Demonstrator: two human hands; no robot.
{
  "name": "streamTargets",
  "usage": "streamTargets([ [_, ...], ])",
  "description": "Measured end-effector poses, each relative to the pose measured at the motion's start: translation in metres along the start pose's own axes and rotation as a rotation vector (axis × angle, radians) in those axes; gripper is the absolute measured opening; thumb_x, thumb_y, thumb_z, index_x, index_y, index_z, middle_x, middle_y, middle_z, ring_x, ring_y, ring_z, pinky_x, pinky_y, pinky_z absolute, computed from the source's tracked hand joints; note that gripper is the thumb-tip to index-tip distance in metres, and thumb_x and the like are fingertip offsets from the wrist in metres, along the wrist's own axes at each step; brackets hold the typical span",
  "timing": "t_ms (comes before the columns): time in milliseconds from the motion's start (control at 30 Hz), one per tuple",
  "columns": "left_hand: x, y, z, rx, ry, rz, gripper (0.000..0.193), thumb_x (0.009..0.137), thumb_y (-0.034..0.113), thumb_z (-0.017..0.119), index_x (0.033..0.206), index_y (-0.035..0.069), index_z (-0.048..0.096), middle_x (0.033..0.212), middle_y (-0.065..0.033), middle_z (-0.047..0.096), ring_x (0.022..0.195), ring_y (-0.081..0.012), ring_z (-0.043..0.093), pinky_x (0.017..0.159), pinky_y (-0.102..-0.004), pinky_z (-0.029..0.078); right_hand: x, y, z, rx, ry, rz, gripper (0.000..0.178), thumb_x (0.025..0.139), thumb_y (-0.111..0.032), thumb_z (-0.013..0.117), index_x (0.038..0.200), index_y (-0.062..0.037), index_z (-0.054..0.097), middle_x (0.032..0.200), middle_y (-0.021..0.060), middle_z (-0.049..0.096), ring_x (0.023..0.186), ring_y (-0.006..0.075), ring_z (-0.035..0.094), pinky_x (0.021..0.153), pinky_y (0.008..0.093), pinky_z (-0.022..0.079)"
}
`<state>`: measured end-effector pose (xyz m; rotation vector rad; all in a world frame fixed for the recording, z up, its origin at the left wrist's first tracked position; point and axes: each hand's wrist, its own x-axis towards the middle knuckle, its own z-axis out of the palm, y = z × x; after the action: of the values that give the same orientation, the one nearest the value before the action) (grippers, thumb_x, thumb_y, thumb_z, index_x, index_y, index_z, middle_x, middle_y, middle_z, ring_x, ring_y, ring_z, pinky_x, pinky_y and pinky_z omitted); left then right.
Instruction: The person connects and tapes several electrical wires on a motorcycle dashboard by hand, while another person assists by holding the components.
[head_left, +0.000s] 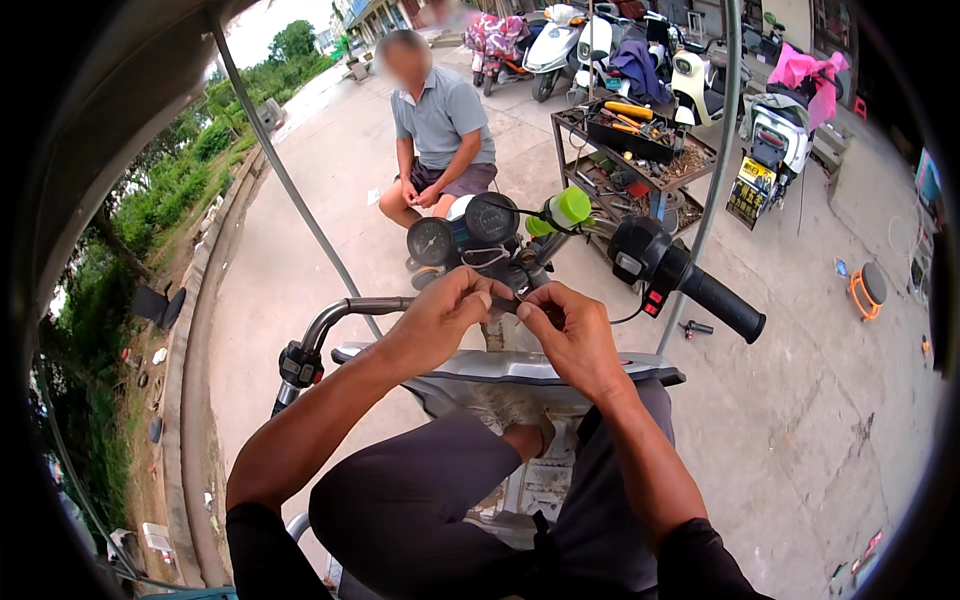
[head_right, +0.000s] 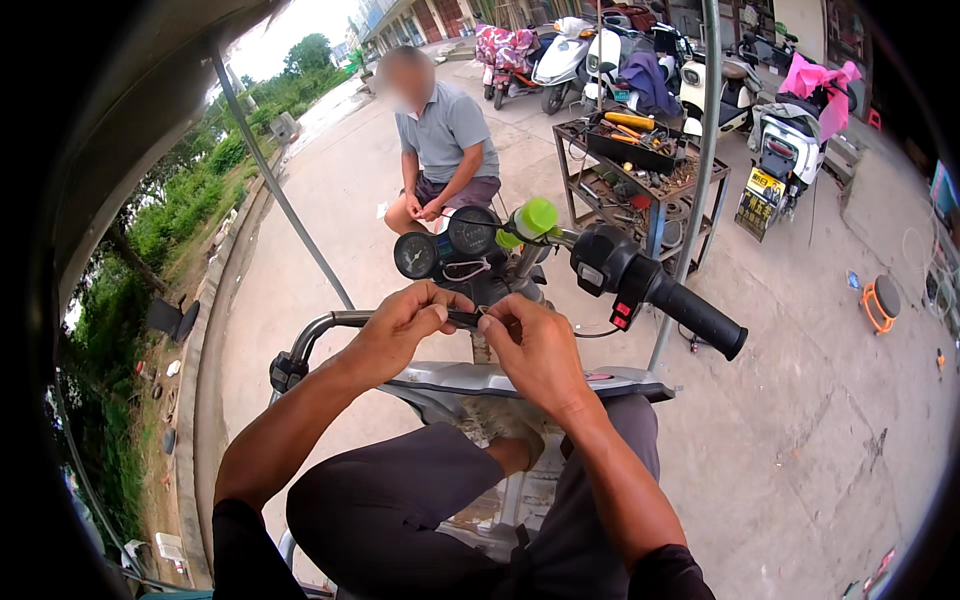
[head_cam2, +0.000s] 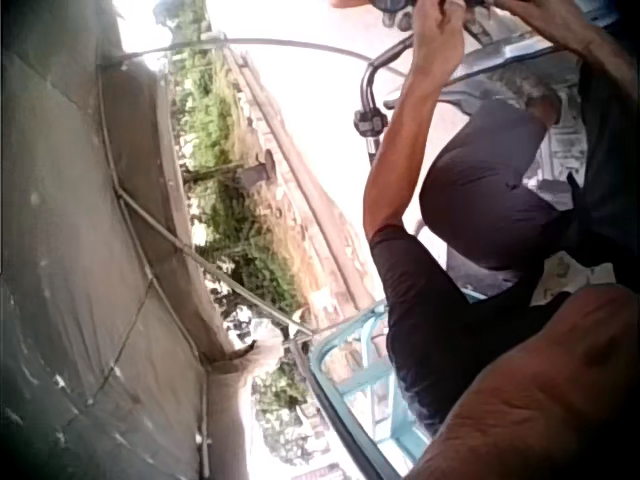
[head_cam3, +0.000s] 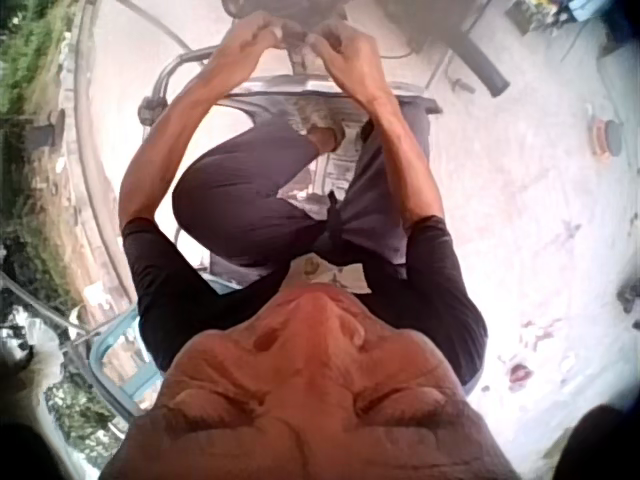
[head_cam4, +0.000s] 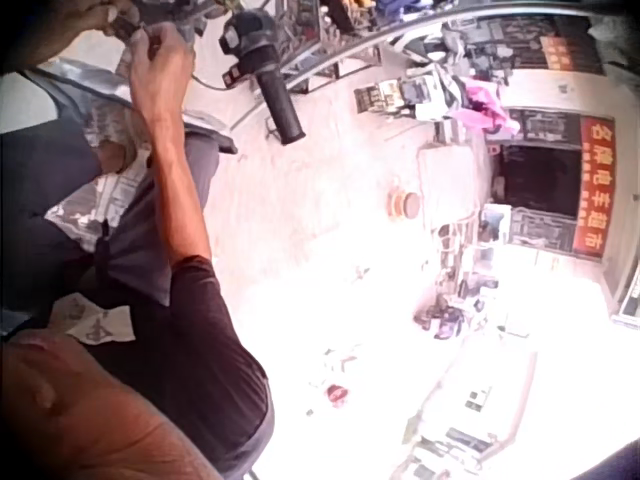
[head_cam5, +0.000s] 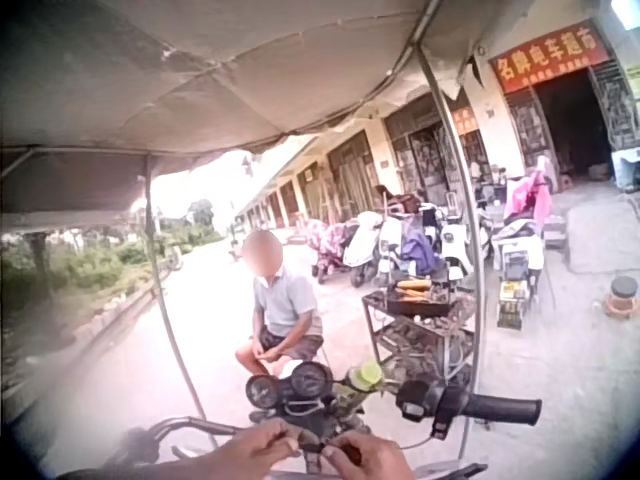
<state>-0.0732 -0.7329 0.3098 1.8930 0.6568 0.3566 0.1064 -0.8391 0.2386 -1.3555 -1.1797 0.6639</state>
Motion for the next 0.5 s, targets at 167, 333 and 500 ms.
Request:
streamTargets([
  [167,0.081,-0.071,-0.003,0.010,-0.037,-0.035,0.008,0.107,0.006,0.044,0.104,0.003,0.051,0.126,-0.0137,0.062,0.115,-0.0143,0.057,0.103,-0.0340,0.047,0.053,0.087,0.004,0.028,0.059,0.034,0.018,0.094,-0.016,0.071,0.098,0.0024,0.069,0.083,0.0135,0.072,0.072,0.0209,0.069,0.067,0.0332,0.054],
  [333,0.097,-0.133,0.024,-0.060,0.045,0.012,0.017,0.099,-0.005,0.058,0.103,0.005,0.045,0.125,-0.0152,0.060,0.117,-0.0146,0.056,0.107,-0.0345,0.045,0.074,0.158,0.027,-0.071,0.089,-0.086,0.012,0.091,-0.011,0.072,0.096,-0.0007,0.069,0.084,0.0124,0.069,0.072,0.0277,0.070,0.065,0.0373,0.054],
  [500,0.115,-0.186,0.025,0.019,0.121,0.020,0.037,0.090,-0.012,0.069,0.100,0.005,0.038,0.121,-0.0178,0.060,0.118,-0.0173,0.059,0.106,-0.0361,0.048,0.087,0.192,0.035,-0.208,0.017,-0.183,0.011,0.086,-0.011,0.075,0.093,-0.0043,0.069,0.084,0.0111,0.067,0.075,0.0327,0.067,0.064,0.0418,0.052],
])
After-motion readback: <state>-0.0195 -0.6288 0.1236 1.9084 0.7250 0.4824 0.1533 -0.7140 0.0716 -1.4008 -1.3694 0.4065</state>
